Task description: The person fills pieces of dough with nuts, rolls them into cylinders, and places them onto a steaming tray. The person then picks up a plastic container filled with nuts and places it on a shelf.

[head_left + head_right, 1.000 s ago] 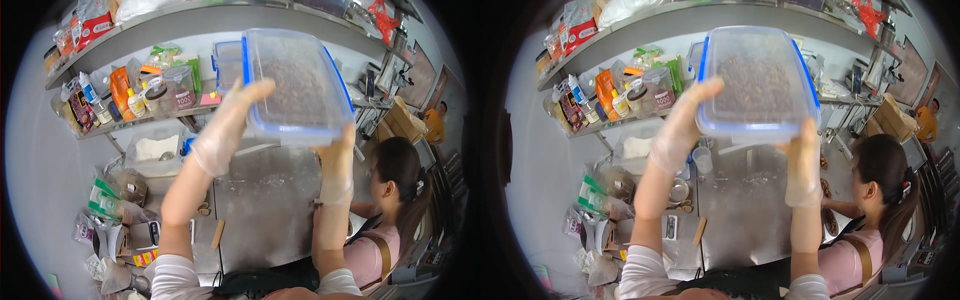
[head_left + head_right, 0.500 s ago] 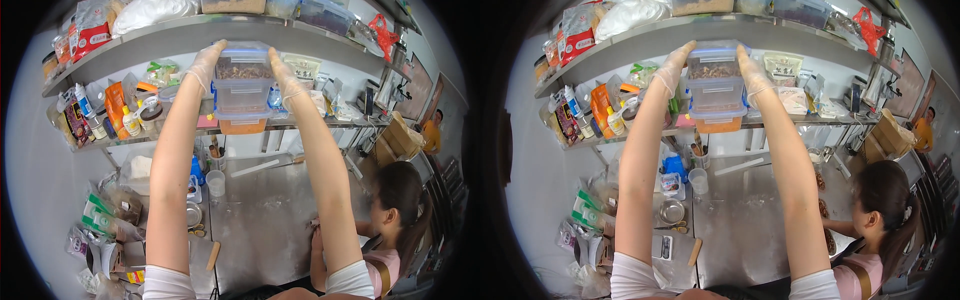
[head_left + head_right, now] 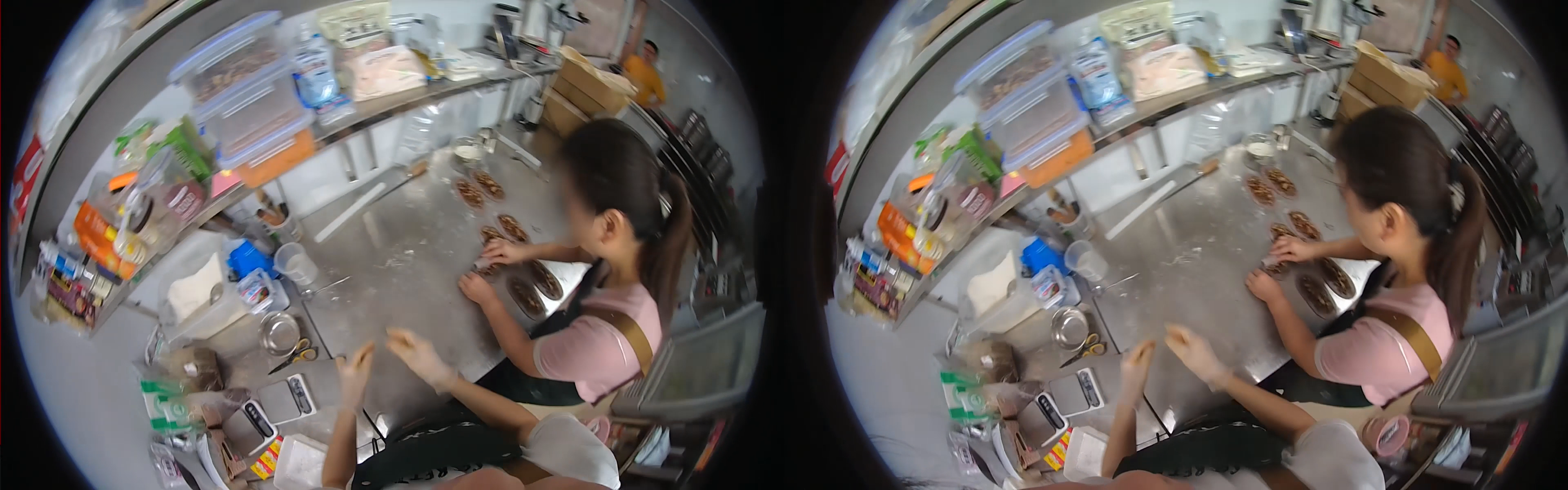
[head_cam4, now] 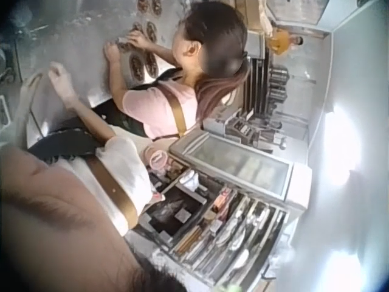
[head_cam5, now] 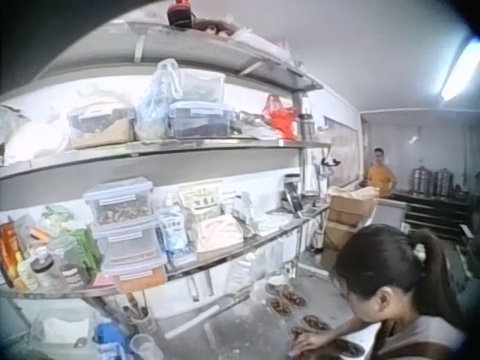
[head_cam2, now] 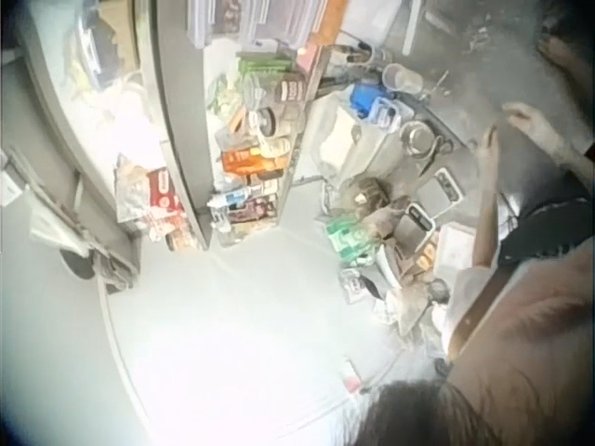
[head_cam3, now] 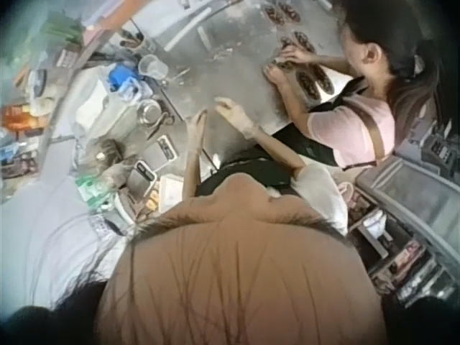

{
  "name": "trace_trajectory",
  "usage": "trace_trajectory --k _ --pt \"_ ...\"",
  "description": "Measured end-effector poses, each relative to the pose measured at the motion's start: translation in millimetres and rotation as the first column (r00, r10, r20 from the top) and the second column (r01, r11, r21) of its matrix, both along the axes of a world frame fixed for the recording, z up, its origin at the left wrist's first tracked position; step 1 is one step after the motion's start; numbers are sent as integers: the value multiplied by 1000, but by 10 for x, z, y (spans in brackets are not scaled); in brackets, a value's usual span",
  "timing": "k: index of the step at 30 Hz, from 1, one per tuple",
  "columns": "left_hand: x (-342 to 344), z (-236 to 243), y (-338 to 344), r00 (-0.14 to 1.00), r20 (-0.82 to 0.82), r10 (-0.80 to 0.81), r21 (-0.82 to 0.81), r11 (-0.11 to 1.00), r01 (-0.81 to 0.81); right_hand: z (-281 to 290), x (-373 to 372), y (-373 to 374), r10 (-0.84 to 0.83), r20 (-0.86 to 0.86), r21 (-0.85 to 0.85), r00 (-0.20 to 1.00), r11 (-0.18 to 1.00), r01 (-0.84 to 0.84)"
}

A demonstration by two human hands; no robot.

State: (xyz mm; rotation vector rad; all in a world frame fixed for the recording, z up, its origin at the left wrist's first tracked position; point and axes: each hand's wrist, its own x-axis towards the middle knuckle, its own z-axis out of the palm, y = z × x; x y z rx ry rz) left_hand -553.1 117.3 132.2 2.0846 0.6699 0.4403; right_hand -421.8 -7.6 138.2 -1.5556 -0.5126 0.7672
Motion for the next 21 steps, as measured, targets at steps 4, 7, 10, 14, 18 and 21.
trace_trajectory --k 4,7,10,14,18,21 --pt "-469 -624 -510 970 -211 121 -503 837 -214 -304 -317 -1336 47 -50 -340 998 939 -61" --pt "-467 -773 -601 979 -172 109 -662 723 -196 -238 -470 -2086 -27 98 -544 995 835 77" --pt "-261 -646 -578 969 -227 -98 -503 864 -30 -99 -712 -2410 -144 179 -612 973 758 225" --pt "71 -999 -707 978 -129 -163 -548 834 67 -74 -1110 -2908 -197 227 -660 954 689 300" --pt "264 -531 -1145 844 -305 -441 -462 844 274 -187 -1511 -3455 -190 242 -812 952 498 306" --pt "260 -506 -1394 667 -425 -612 -292 790 539 -208 -1650 -3707 -204 216 -875 955 394 282"
